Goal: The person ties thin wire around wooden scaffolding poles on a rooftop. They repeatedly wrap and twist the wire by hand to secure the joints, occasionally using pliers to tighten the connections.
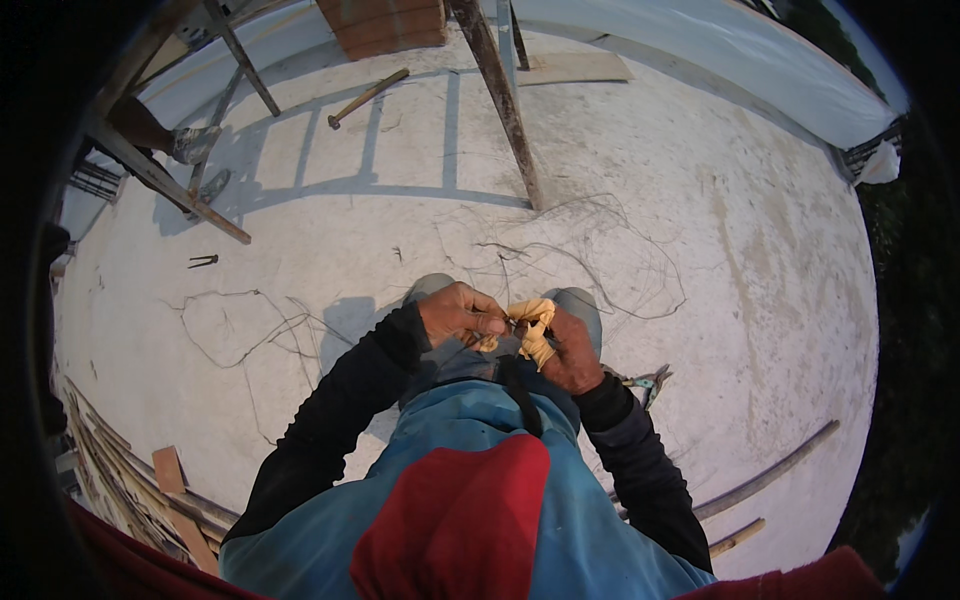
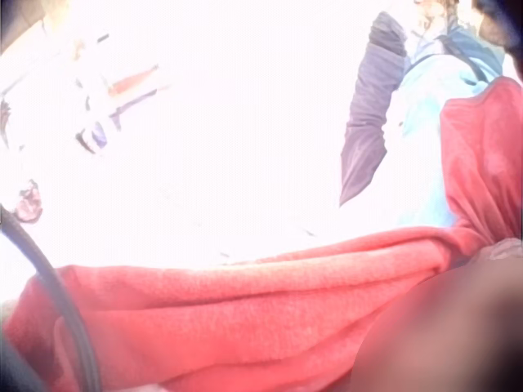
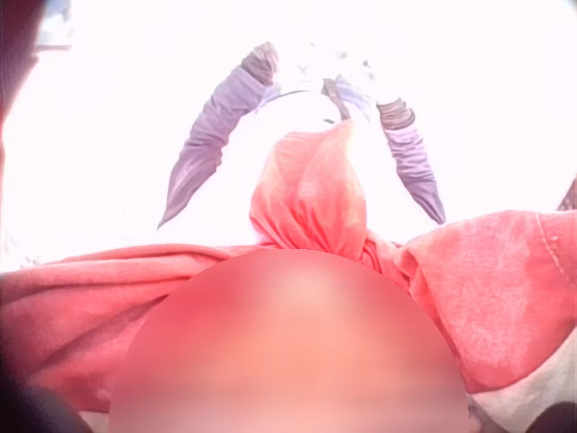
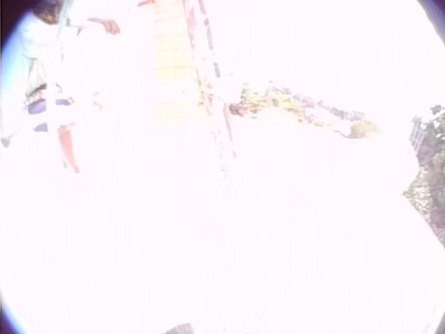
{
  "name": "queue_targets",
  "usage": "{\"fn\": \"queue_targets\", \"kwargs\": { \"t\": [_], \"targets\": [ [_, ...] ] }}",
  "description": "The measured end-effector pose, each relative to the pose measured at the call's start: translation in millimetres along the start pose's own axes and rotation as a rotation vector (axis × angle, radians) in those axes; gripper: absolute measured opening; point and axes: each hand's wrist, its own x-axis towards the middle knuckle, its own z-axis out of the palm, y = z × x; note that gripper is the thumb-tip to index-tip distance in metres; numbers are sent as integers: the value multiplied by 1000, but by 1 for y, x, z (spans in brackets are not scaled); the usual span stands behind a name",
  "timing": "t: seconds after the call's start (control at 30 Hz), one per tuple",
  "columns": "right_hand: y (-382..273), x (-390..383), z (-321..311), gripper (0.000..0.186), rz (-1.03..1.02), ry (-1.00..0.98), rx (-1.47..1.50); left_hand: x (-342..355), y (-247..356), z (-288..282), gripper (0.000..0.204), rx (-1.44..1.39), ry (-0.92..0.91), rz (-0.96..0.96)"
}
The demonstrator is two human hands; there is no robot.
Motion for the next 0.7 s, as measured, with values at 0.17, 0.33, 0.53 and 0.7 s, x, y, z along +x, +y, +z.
{"fn": "queue_targets", "kwargs": {
  "t": [0.17, 0.33, 0.53, 0.7],
  "targets": [
    [0, 5, -13, 36, -187, -61, -201, -6, 0, -2, 37, -87, -20, -29],
    [-5, 8, -26, 43, -267, -144, -284, -4, -4, -4, 36, -99, -91, -31],
    [-10, 10, -31, 45, -321, -195, -368, 1, -4, -6, 38, 32, -137, -36],
    [-11, 14, -36, 46, -336, -209, -343, -1, -3, -5, 40, -98, -148, -44]
  ]
}}
